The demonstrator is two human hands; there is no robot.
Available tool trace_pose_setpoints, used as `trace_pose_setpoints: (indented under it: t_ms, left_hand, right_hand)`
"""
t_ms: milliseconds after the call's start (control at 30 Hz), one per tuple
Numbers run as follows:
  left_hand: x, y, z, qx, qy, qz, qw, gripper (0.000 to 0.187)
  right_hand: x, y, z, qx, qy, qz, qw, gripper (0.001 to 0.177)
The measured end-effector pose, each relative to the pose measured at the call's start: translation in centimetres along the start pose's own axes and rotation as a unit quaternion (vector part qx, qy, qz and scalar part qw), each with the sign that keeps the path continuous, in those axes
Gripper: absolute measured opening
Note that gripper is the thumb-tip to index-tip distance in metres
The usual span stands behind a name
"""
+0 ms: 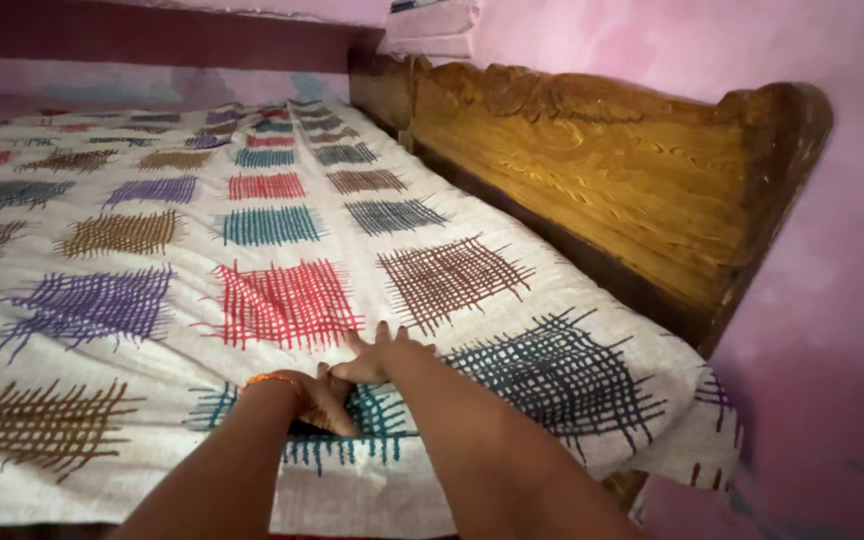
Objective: The person tucks the edges of a patterned bedsheet under the mattress around the headboard and sides of a wooden bed, then smooths the surface of the sheet by hand.
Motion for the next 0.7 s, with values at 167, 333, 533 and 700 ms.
trace_pose_setpoints:
  t_ms: [167, 333, 533, 700]
  left_hand:
    - [-5.9, 0.7, -1.8, -0.002, 0.012, 0.009, 1.0, 0.047]
    - [-10.0, 0.2, -4.1, -0.008, -0.013, -0.015, 1.0, 0.045]
    - [-10.2, -1.6, -7.4, 0.02, 0.109, 0.011, 0.994, 0.035]
    - [-13.7, 1.6, -10.2, 0.021, 0.207, -0.025, 0.978, 0.032]
  right_hand:
    - [-1.2, 0.5, 0.5, -0.038, -0.014, -0.009, 0.999, 0.109]
    - [-0.4, 1.6, 2.2, -0.08, -0.023, -0.034, 0.996, 0.113]
    - [0.2, 1.6, 2.7, -0.025, 0.012, -0.096, 0.995, 0.093]
    - [1.2, -2.5, 2.7, 0.284, 0.14, -0.312, 0.896, 0.055]
Point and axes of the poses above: each hand's wrist, its own x-axis towards the middle knuckle, its own z-axis out of the palm, y = z × x, the point moved 4 cm from there along x, towards the middle knuckle
